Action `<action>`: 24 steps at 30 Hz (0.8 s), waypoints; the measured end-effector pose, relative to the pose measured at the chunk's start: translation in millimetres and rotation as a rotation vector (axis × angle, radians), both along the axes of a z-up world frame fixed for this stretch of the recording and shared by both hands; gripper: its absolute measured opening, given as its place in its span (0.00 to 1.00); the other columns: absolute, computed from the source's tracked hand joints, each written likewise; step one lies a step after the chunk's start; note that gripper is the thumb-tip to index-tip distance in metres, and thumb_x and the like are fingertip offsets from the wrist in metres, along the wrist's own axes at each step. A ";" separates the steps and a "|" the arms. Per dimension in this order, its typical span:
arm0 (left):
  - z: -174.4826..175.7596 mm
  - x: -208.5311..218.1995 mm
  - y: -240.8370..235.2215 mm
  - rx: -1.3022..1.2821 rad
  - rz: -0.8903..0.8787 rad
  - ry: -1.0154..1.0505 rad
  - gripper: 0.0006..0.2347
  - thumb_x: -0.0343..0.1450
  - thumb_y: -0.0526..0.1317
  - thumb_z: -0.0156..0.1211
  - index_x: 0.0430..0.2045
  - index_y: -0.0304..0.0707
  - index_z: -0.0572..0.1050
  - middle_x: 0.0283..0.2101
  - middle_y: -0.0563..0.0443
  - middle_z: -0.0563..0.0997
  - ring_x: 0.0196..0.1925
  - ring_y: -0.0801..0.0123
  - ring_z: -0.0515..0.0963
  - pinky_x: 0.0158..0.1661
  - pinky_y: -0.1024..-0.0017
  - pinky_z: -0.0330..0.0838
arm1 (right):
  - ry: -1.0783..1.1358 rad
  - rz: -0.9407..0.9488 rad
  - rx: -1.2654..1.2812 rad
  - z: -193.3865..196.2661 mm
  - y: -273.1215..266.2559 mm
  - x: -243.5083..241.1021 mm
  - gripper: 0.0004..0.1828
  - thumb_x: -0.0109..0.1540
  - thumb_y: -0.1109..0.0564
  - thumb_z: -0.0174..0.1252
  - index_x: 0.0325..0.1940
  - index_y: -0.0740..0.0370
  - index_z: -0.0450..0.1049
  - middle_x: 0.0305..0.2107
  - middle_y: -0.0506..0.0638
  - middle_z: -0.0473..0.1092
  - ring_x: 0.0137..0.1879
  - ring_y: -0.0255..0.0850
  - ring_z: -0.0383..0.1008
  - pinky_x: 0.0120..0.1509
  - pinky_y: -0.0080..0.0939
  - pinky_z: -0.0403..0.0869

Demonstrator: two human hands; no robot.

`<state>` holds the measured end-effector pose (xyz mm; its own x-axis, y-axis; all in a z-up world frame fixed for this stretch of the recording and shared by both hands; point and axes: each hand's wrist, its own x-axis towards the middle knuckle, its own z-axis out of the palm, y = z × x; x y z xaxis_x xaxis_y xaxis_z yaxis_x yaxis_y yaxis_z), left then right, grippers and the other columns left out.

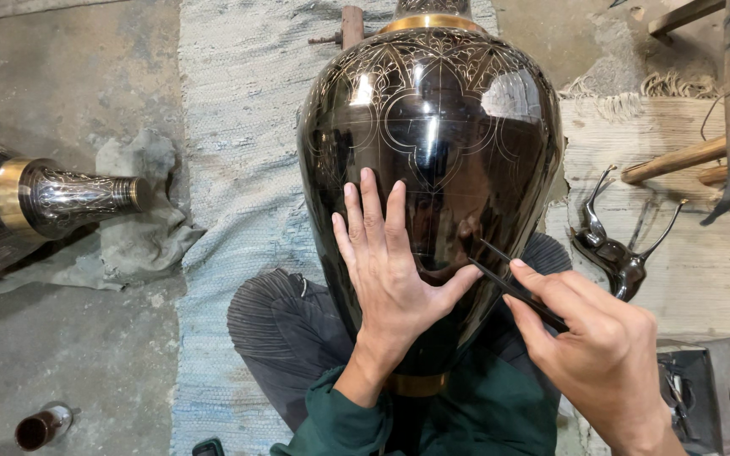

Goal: The person uses a small engraving tool to carve decorative lines into the surface of a large dark metal vase. They hold the vase steady with one hand while carefully tracing patterns with the other.

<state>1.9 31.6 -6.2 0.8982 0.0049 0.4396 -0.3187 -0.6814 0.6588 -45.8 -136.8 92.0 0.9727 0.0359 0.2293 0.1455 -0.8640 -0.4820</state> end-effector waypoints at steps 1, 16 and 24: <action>0.4 -0.2 -0.1 0.001 0.001 0.002 0.55 0.53 0.56 0.81 0.72 0.37 0.50 0.77 0.28 0.48 0.80 0.33 0.47 0.72 0.32 0.39 | -0.002 -0.001 0.001 -0.3 0.1 -0.1 0.18 0.53 0.62 0.70 0.48 0.63 0.81 0.29 0.51 0.76 0.30 0.43 0.76 0.32 0.39 0.72; 1.8 -1.2 -0.8 -0.002 0.007 0.004 0.54 0.54 0.56 0.80 0.72 0.36 0.51 0.77 0.29 0.48 0.80 0.34 0.47 0.73 0.33 0.39 | 0.042 -0.008 -0.113 5.5 -0.9 5.4 0.19 0.52 0.59 0.71 0.47 0.58 0.82 0.26 0.52 0.73 0.27 0.50 0.73 0.29 0.45 0.70; 0.3 -0.8 -1.4 0.003 0.014 -0.021 0.54 0.56 0.59 0.79 0.72 0.35 0.50 0.77 0.30 0.48 0.80 0.34 0.46 0.73 0.33 0.39 | 0.200 0.085 -0.250 20.9 -8.8 34.3 0.21 0.51 0.52 0.72 0.48 0.52 0.83 0.22 0.50 0.73 0.23 0.50 0.73 0.29 0.48 0.72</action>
<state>1.0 30.2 -5.9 0.8887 0.0162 0.4582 -0.3225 -0.6882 0.6498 -11.5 -145.7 112.8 0.9887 0.1500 0.0073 0.1459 -0.9481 -0.2824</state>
